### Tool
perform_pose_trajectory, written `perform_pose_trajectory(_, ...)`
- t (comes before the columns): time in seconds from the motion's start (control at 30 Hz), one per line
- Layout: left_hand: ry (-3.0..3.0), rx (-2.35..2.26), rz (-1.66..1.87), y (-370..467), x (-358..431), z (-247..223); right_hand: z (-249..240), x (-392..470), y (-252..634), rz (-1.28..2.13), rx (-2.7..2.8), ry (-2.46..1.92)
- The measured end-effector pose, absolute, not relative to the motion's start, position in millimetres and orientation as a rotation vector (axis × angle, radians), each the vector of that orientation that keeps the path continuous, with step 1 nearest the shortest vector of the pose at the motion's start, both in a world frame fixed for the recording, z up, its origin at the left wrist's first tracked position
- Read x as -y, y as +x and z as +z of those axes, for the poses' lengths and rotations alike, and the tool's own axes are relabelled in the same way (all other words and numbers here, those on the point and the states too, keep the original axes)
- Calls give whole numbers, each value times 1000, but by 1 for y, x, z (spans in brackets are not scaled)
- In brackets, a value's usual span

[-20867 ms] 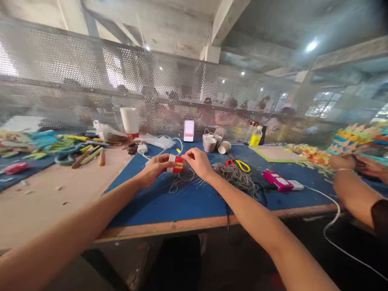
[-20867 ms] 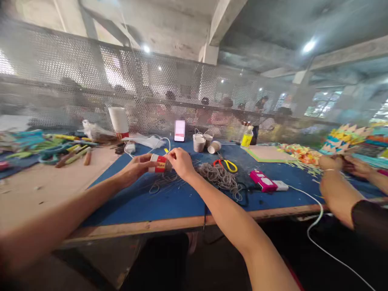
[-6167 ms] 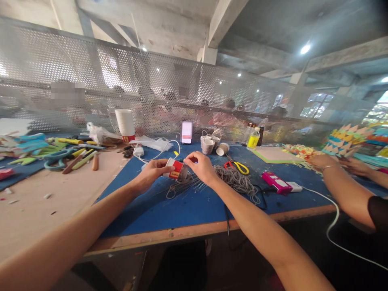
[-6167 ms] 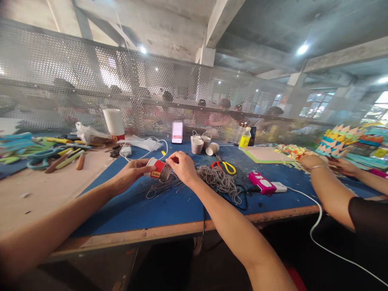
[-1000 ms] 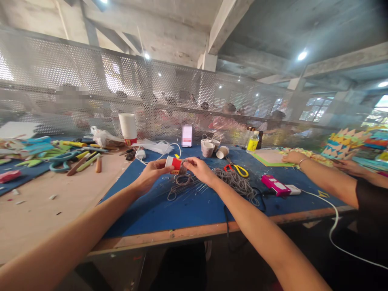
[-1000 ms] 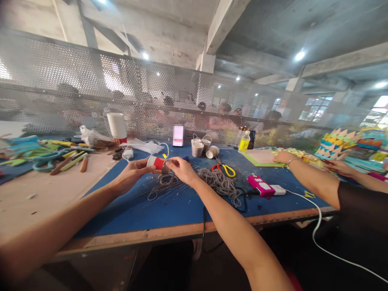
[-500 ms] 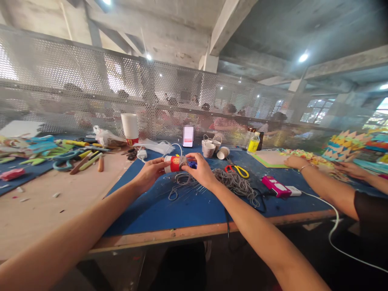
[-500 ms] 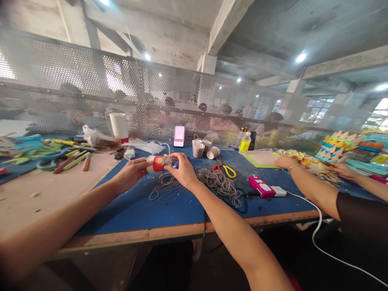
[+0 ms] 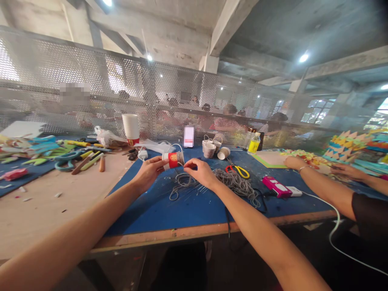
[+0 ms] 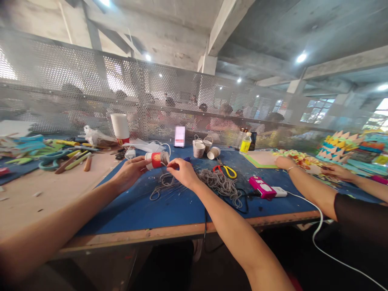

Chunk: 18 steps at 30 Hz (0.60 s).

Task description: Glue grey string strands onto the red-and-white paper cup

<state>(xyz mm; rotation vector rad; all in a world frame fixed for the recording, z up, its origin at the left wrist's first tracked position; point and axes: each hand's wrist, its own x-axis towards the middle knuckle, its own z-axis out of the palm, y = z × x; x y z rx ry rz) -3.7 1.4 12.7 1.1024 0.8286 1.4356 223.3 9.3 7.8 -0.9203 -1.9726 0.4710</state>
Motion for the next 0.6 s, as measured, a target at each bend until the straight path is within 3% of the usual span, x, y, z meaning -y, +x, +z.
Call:
perform_pose_trajectory(0.33, 1109, -878, 1494, -6, -8, 8, 0, -33, 242, 91, 1861, -1280)
perform_pose_trajectory(0.6, 1102, -884, 1511, -9, -11, 7, -3, -44, 256, 39, 1856, -1579)
